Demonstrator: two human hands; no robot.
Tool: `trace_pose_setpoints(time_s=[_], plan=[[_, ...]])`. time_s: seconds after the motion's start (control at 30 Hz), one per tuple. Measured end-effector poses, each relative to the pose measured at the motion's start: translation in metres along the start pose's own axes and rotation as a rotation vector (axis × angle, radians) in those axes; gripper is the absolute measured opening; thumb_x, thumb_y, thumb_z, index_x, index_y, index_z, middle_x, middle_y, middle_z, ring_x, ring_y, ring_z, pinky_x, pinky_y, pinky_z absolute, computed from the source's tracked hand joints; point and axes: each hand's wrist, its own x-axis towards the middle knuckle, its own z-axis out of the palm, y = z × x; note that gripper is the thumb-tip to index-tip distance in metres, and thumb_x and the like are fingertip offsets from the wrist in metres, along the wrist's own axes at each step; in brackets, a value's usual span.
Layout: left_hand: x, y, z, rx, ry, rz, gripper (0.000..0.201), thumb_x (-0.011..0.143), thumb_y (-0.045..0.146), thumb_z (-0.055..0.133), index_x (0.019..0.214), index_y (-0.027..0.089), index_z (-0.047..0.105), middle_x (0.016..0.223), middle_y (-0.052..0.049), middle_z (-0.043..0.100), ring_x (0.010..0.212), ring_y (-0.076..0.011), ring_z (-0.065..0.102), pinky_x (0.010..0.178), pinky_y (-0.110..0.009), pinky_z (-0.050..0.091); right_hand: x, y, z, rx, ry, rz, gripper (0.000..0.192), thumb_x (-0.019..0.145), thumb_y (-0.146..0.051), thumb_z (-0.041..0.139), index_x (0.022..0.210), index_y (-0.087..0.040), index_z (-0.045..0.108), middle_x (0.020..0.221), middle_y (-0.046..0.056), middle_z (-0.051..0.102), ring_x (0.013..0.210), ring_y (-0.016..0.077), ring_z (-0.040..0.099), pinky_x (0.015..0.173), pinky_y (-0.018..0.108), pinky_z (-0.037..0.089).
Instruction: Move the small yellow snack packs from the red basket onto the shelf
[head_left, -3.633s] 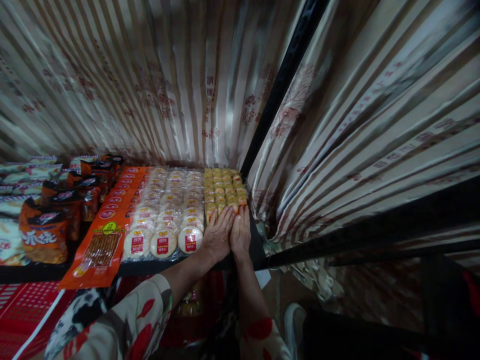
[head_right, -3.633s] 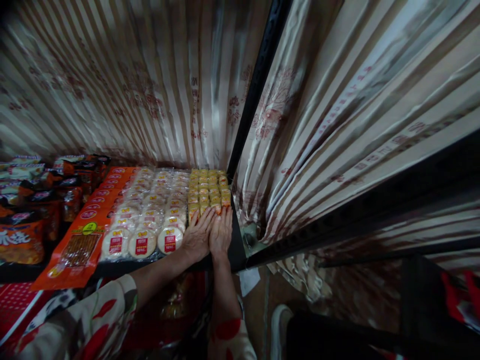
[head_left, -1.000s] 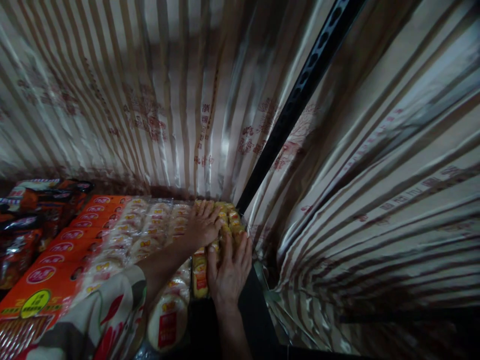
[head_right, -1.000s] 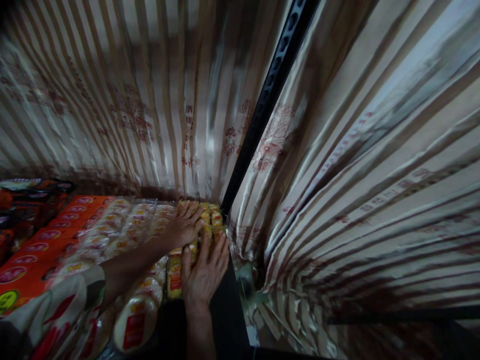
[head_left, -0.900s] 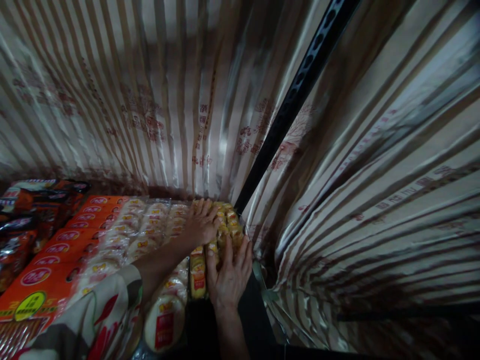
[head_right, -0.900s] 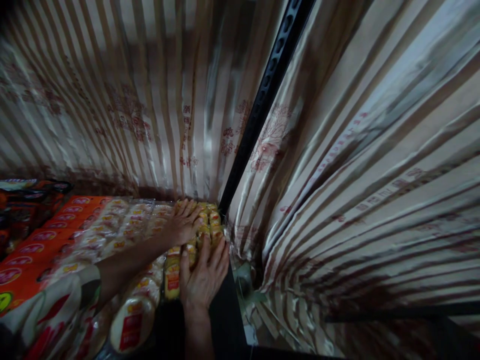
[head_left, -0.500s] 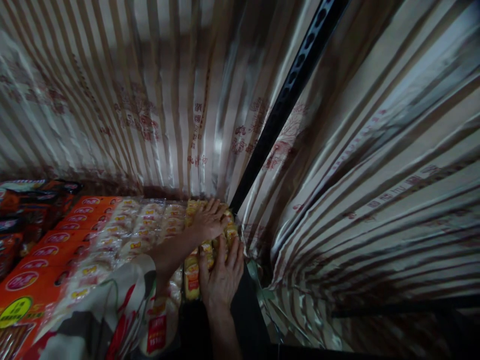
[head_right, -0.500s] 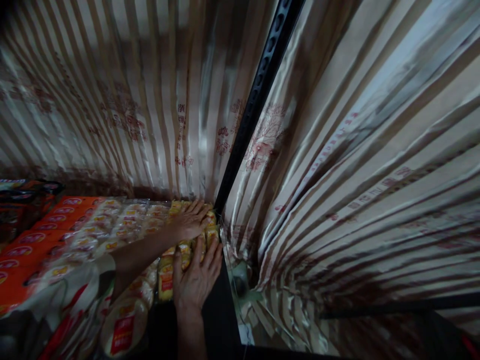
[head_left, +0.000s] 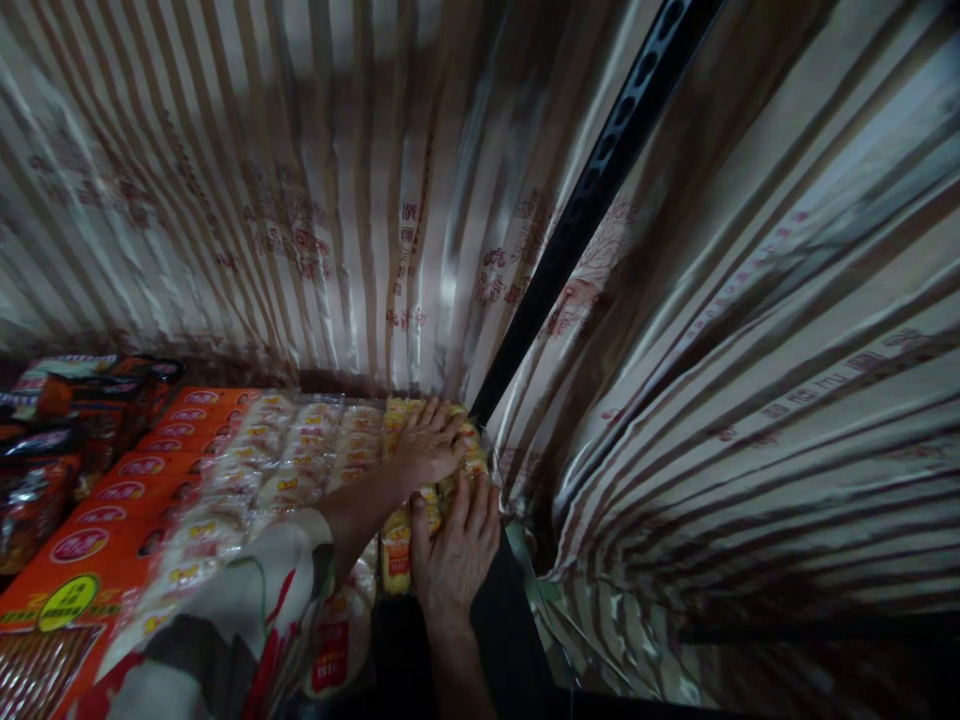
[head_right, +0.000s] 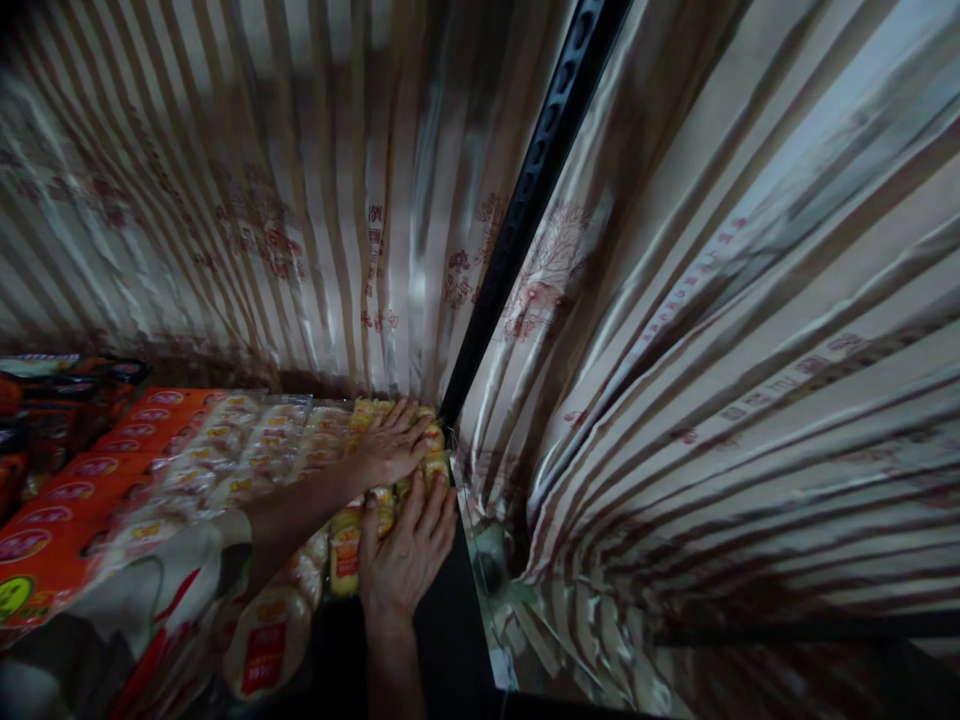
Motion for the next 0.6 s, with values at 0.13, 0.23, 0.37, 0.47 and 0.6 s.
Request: trace_pose_setpoints(time_s=[0.13, 0.23, 0.37, 0.47, 0.6], plan=[[0.001, -0.006, -0.009, -0.023, 0.03, -0.033, 0.056, 0.094, 0.051, 0.015, 0.142, 0.029, 0.031, 0.151, -0.003, 0.026, 0.141, -0.0245, 0.017, 0.112, -0.052, 0.014, 0.001, 0.0, 0.0, 0.009, -0.003, -0.011, 0.062, 0.086, -0.052, 0.043, 0.132, -0.01, 0.045, 0.141, 0.019, 0.039, 0.134, 0.0331, 0.025, 0.101, 0.053, 0.029], [-0.004, -0.019, -0.01, 0.006, 0.072, -0.137, 0.057, 0.093, 0.051, 0.018, 0.141, 0.026, 0.033, 0.15, -0.005, 0.028, 0.141, -0.0268, 0.015, 0.112, -0.054, 0.013, 0.001, 0.0, -0.001, 0.013, 0.001, -0.017, 0.062, 0.087, -0.051, 0.042, 0.133, -0.01, 0.044, 0.141, 0.02, 0.039, 0.134, 0.0335, 0.025, 0.101, 0.054, 0.029], [-0.013, -0.034, -0.001, 0.095, 0.072, -0.172, 0.06, 0.092, 0.051, 0.022, 0.14, 0.017, 0.036, 0.149, -0.01, 0.03, 0.14, -0.0281, 0.018, 0.112, -0.05, 0.015, 0.001, 0.0, 0.0, 0.019, 0.006, -0.022, 0.061, 0.086, -0.05, 0.043, 0.133, -0.011, 0.044, 0.14, 0.019, 0.039, 0.134, 0.0339, 0.025, 0.101, 0.054, 0.029], [-0.014, -0.036, 0.007, 0.139, 0.107, -0.157, 0.061, 0.092, 0.05, 0.024, 0.14, 0.014, 0.036, 0.147, -0.013, 0.032, 0.139, -0.0274, 0.021, 0.113, -0.046, 0.015, 0.0, -0.001, 0.0, 0.023, 0.012, -0.014, 0.06, 0.087, -0.05, 0.043, 0.133, -0.011, 0.045, 0.14, 0.019, 0.04, 0.134, 0.0335, 0.025, 0.101, 0.054, 0.029], [-0.015, -0.033, 0.01, 0.136, 0.119, -0.161, 0.062, 0.092, 0.051, 0.024, 0.141, 0.014, 0.035, 0.147, -0.013, 0.033, 0.138, -0.0269, 0.023, 0.113, -0.045, 0.016, 0.0, -0.001, 0.0, 0.03, 0.019, -0.009, 0.059, 0.087, -0.049, 0.042, 0.133, -0.012, 0.045, 0.14, 0.018, 0.04, 0.134, 0.0331, 0.024, 0.101, 0.054, 0.029]])
